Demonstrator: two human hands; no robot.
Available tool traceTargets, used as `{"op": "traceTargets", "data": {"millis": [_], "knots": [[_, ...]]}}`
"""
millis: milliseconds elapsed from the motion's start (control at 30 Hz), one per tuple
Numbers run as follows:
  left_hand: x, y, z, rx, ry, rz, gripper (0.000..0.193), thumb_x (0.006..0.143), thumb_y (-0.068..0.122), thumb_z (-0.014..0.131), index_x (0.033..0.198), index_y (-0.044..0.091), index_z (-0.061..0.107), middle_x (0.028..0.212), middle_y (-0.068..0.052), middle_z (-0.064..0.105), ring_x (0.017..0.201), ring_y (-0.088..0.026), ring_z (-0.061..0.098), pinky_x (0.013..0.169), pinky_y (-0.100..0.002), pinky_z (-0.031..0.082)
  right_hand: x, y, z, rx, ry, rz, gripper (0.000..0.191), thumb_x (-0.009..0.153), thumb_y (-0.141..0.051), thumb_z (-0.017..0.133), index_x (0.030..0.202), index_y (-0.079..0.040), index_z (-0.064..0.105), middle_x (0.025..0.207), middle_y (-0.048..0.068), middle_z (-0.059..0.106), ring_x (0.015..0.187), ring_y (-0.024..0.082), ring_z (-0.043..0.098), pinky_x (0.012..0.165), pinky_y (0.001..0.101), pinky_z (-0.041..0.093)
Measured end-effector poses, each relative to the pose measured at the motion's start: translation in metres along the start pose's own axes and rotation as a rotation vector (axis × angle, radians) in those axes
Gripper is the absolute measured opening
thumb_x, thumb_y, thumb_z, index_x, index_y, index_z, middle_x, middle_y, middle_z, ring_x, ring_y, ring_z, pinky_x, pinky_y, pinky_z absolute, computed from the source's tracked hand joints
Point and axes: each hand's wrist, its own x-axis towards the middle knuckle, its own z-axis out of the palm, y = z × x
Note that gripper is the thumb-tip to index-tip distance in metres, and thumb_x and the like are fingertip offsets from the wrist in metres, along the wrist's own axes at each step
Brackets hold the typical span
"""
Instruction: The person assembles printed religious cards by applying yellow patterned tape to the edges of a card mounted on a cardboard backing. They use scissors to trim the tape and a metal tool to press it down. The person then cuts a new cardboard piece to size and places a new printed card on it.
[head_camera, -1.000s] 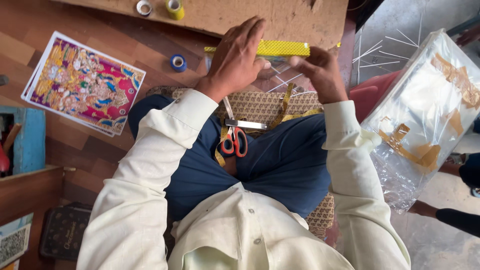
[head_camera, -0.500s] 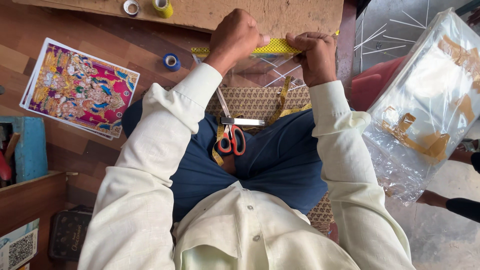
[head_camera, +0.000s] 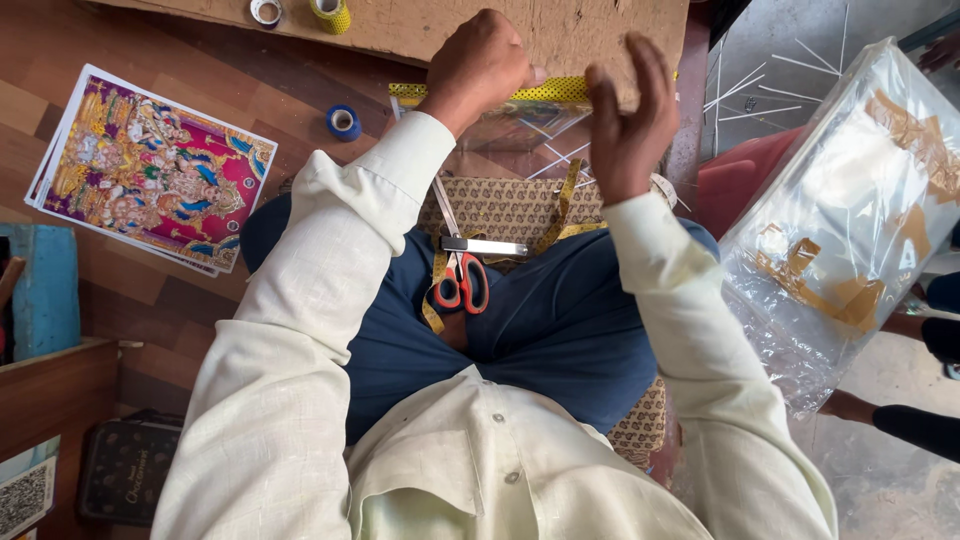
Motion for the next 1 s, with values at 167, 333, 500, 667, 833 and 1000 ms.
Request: {"op": "traceTargets", "data": {"millis": [167,333,500,667,833,1000], "knots": [[0.007,-0.008,0.015,0.022,0.151,0.06,0.041,0.08,0.033,0.081,0.098,-0.001,0.066,0.087,-0.02,0.075,0.079,-0.039,0.073,0.067,-0.049,0.057,-0.018,-0.028,0.015,-0.29,-0.187,-0.431,0.028,0.093,-0.003,0.08,0.119,-0.003,0.072,0.118,0.015,0.073,0.113,0.035,0.071,0.099,0.0432,0.057],[-0.005,-0.011,-0.003,-0.035,0.208,0.139,0.045,0.097,0.041,0.074,0.094,-0.002,0.064,0.086,-0.022,0.071,0.077,-0.037,0.072,0.071,-0.047,0.055,0.01,-0.023,0.022,-0.259,-0.355,-0.247,0.019,0.091,0.0,0.078,0.109,-0.007,0.077,0.108,0.013,0.077,0.091,0.031,0.074,0.079,0.039,0.059],[-0.052,-0.022,-0.028,0.042,0.361,0.527,0.023,0.095,0.025,0.077,0.102,0.003,0.071,0.09,-0.013,0.077,0.078,-0.027,0.074,0.075,-0.043,0.054,0.036,-0.013,0.015,-0.246,-0.572,-0.194,0.024,0.087,0.0,0.076,0.109,-0.008,0.08,0.097,0.014,0.076,0.081,0.029,0.075,0.074,0.0369,0.06],[-0.069,-0.026,-0.019,0.204,0.41,0.537,0.018,0.089,0.0,0.071,0.106,0.004,0.078,0.086,-0.011,0.078,0.078,-0.022,0.074,0.078,-0.042,0.048,0.038,-0.008,0.023,-0.149,-0.658,-0.104,0.025,0.087,-0.014,0.081,0.111,-0.008,0.078,0.098,0.014,0.077,0.082,0.027,0.077,0.072,0.0361,0.059],[-0.053,-0.033,-0.028,0.249,0.331,0.577,0.016,0.1,0.0,0.065,0.106,0.006,0.078,0.087,-0.011,0.078,0.072,-0.02,0.072,0.079,-0.041,0.049,0.043,0.003,0.022,-0.273,-0.644,-0.249,0.023,0.094,-0.022,0.083,0.112,-0.008,0.08,0.095,0.016,0.077,0.08,0.031,0.073,0.071,0.0393,0.056],[-0.071,-0.058,-0.068,0.294,0.31,0.565,0.014,0.102,0.008,0.069,0.091,0.009,0.077,0.088,-0.011,0.078,0.077,-0.024,0.073,0.081,-0.046,0.046,0.058,0.035,-0.027,-0.222,-0.713,-0.221,0.019,0.1,-0.014,0.079,0.116,-0.003,0.078,0.1,0.015,0.077,0.084,0.025,0.075,0.076,0.0333,0.058]]}}
